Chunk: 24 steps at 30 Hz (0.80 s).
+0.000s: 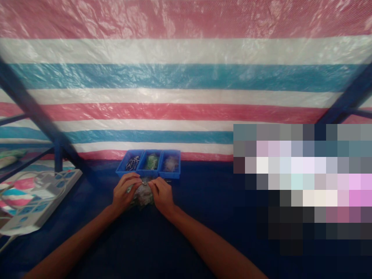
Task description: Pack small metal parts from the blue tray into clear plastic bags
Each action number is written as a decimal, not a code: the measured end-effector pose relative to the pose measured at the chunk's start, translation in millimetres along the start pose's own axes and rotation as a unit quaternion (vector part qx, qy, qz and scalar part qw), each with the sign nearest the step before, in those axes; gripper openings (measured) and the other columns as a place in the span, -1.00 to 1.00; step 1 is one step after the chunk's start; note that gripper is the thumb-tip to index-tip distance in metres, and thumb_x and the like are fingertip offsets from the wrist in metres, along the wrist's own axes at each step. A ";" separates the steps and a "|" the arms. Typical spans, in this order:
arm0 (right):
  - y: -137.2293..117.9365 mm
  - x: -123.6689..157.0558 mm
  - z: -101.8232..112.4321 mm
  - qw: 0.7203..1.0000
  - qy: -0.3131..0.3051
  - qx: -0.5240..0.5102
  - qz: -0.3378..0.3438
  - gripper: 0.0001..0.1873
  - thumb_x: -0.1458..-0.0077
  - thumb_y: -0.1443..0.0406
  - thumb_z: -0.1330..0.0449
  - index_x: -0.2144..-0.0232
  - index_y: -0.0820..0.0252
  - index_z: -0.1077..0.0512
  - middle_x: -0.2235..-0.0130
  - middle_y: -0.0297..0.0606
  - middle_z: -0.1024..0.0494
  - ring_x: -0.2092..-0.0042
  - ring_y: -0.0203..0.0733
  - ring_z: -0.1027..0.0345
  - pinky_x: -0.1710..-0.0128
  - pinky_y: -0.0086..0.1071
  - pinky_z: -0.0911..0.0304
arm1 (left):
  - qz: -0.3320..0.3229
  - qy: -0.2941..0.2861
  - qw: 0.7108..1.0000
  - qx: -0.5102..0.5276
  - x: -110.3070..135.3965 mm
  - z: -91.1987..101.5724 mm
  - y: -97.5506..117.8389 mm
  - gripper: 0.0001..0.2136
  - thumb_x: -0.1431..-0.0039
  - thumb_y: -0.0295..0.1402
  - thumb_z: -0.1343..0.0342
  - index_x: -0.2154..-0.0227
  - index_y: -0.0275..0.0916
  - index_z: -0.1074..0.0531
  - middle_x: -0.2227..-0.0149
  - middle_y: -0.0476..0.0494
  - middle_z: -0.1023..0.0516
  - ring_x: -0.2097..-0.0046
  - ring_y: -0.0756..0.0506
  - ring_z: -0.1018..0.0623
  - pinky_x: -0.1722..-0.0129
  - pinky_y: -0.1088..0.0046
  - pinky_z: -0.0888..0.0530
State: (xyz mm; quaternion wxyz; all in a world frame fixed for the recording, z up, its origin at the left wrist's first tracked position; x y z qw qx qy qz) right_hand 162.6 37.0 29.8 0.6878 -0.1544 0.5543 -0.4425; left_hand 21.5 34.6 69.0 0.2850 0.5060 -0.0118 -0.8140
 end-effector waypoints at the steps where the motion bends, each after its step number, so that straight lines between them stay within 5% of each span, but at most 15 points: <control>1: -0.1 0.0 0.1 1.000 0.001 -0.001 0.000 -0.70 -0.23 0.27 0.02 0.48 0.20 -0.39 0.48 -0.32 -0.37 0.42 -0.29 -0.25 0.37 -0.43 -0.13 | 0.000 0.000 1.000 -0.002 0.3 -0.2 -0.3 -0.87 -0.16 -0.50 -0.06 0.24 -0.24 -0.45 0.17 -0.19 -0.45 0.12 -0.09 -0.48 0.14 0.33 -0.48; 9: 6.5 1.4 -2.6 0.999 0.002 -0.043 -0.025 -0.81 -0.17 0.25 -0.06 0.28 0.19 -0.43 0.38 -0.27 -0.49 0.39 -0.27 -0.34 0.35 -0.44 -0.22 | 0.004 0.005 1.000 -0.019 0.7 0.5 -2.4 -0.85 -0.19 -0.50 -0.01 0.24 -0.25 -0.45 0.16 -0.20 -0.44 0.12 -0.08 -0.48 0.13 0.35 -0.48; 24: 1.3 0.5 -3.2 1.000 -0.004 -0.019 0.007 -0.82 -0.18 0.27 -0.05 0.36 0.18 -0.43 0.42 -0.30 -0.44 0.41 -0.29 -0.30 0.36 -0.45 -0.20 | 0.004 0.007 1.000 -0.017 -0.6 1.9 -0.8 -0.84 -0.20 -0.51 0.01 0.24 -0.24 -0.44 0.15 -0.20 -0.44 0.12 -0.08 -0.48 0.11 0.34 -0.47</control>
Point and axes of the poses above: each hand's wrist, its own x-axis away from the middle knuckle, its own z-axis out of the back of the hand, y = z × x, the point moved 9 cm from there along -x, towards the middle knuckle
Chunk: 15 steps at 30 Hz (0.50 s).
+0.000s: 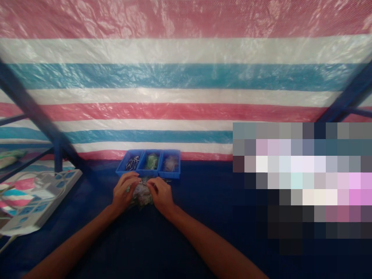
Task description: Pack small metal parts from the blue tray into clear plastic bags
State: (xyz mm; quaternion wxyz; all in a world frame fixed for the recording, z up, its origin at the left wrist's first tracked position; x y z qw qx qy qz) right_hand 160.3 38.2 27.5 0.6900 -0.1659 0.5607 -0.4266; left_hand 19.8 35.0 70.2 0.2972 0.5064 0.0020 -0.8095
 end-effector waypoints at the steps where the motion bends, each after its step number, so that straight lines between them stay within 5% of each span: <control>1: 0.5 0.0 -0.2 1.000 -0.001 0.003 -0.002 -0.81 -0.19 0.26 -0.05 0.37 0.18 -0.43 0.43 -0.30 -0.44 0.41 -0.29 -0.30 0.36 -0.45 -0.19 | 0.000 0.000 1.000 0.000 0.1 0.3 0.3 -0.84 -0.20 -0.50 0.01 0.25 -0.24 -0.44 0.16 -0.20 -0.44 0.13 -0.08 -0.48 0.11 0.34 -0.47; 15: 5.8 0.5 4.2 1.000 0.018 0.011 -0.024 -0.70 -0.24 0.26 0.04 0.45 0.20 -0.39 0.46 -0.30 -0.43 0.41 -0.28 -0.28 0.36 -0.44 -0.15 | 0.012 -0.073 0.997 -0.003 1.5 -15.4 -7.9 -0.86 -0.19 -0.36 -0.06 0.22 -0.26 -0.41 0.29 -0.16 -0.52 0.22 -0.07 -0.51 0.18 0.37 -0.46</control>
Point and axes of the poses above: each hand's wrist, its own x-axis away from the middle knuckle, its own z-axis out of the back of the hand, y = z × x, the point moved 9 cm from there along -x, towards the middle knuckle
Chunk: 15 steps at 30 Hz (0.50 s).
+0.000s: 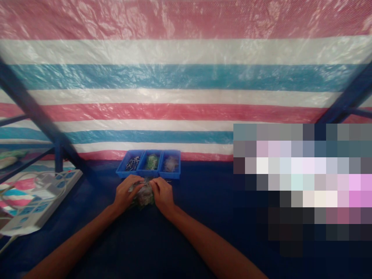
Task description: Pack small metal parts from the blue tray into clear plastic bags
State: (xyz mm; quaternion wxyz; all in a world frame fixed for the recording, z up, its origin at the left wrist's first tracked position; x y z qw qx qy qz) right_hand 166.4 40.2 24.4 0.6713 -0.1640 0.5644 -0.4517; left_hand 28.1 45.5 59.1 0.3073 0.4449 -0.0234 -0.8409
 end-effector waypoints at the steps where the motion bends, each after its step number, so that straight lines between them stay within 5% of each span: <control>1: 0.4 0.1 -0.1 1.000 0.001 0.001 0.000 -0.70 -0.24 0.25 0.04 0.46 0.20 -0.39 0.46 -0.31 -0.43 0.42 -0.29 -0.28 0.37 -0.44 -0.15 | -0.005 0.006 1.000 0.002 -0.3 0.8 0.7 -0.89 -0.19 -0.37 -0.05 0.26 -0.26 -0.42 0.33 -0.14 -0.52 0.25 -0.07 -0.51 0.20 0.39 -0.46; 15: -7.6 0.8 0.5 1.000 -0.009 -0.024 0.014 -0.79 -0.19 0.26 -0.03 0.38 0.20 -0.43 0.44 -0.29 -0.45 0.42 -0.28 -0.30 0.37 -0.43 -0.19 | 0.030 0.026 0.999 -0.020 0.8 7.5 -2.6 -0.88 -0.21 -0.38 -0.02 0.39 -0.26 -0.42 0.42 -0.09 -0.49 0.35 -0.03 -0.48 0.27 0.45 -0.41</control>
Point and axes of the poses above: each hand's wrist, its own x-axis away from the middle knuckle, its own z-axis out of the back of the hand, y = z × x, the point moved 9 cm from there along -x, towards the middle knuckle
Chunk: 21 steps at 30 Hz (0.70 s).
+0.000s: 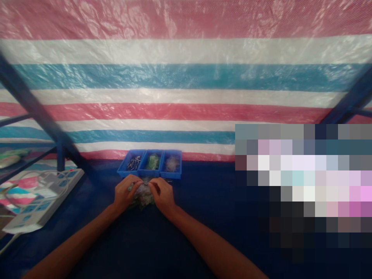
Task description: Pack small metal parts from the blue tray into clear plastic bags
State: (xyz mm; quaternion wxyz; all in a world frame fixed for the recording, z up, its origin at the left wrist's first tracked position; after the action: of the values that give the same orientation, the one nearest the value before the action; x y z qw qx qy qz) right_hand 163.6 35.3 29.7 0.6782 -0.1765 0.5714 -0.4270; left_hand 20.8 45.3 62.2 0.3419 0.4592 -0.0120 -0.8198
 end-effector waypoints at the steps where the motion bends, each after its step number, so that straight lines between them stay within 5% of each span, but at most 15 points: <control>1: -0.2 0.1 -1.1 1.000 -0.004 0.000 0.003 -0.78 -0.19 0.25 -0.03 0.38 0.19 -0.42 0.44 -0.28 -0.44 0.41 -0.27 -0.30 0.36 -0.43 -0.19 | -0.001 0.004 1.000 0.004 0.5 1.3 0.1 -0.88 -0.20 -0.38 -0.03 0.40 -0.26 -0.42 0.42 -0.09 -0.49 0.35 -0.03 -0.48 0.28 0.45 -0.41; 10: 0.2 -0.8 -3.0 1.000 -0.014 -0.009 0.007 -0.78 -0.21 0.27 0.00 0.37 0.20 -0.42 0.40 -0.27 -0.47 0.36 -0.26 -0.33 0.31 -0.44 -0.20 | -0.012 0.009 0.997 0.082 -1.3 4.2 9.4 -0.92 -0.13 -0.36 -0.13 0.40 -0.26 -0.47 0.42 -0.09 -0.53 0.35 -0.04 -0.51 0.29 0.45 -0.45; 17: 4.9 0.9 -3.4 1.000 -0.012 -0.009 -0.001 -0.78 -0.21 0.27 0.00 0.31 0.20 -0.43 0.37 -0.27 -0.47 0.34 -0.26 -0.33 0.29 -0.44 -0.20 | 0.106 -0.008 0.984 0.142 -1.5 -1.9 -7.6 -0.91 -0.10 -0.34 -0.16 0.40 -0.26 -0.49 0.40 -0.09 -0.54 0.34 -0.04 -0.52 0.26 0.46 -0.45; 21: 5.5 1.2 2.5 1.000 0.017 -0.017 -0.010 -0.72 -0.22 0.29 0.02 0.07 0.20 -0.36 0.27 -0.22 -0.43 0.30 -0.25 -0.32 0.27 -0.41 -0.23 | 0.153 0.047 0.970 0.180 0.6 3.7 -24.8 -0.89 -0.06 -0.33 -0.18 0.39 -0.27 -0.46 0.37 -0.11 -0.52 0.29 -0.06 -0.52 0.25 0.44 -0.45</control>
State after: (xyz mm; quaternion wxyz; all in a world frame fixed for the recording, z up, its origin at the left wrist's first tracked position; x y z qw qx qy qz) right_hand 167.9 36.9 25.7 0.6608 -0.1863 0.5887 -0.4267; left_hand 4.1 62.9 55.7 0.3754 0.5442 -0.2135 -0.7193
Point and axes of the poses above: each hand's wrist, its own x-axis away from the middle knuckle, its own z-axis out of the back of the hand, y = z × x, the point moved 9 cm from there along -x, towards the middle knuckle
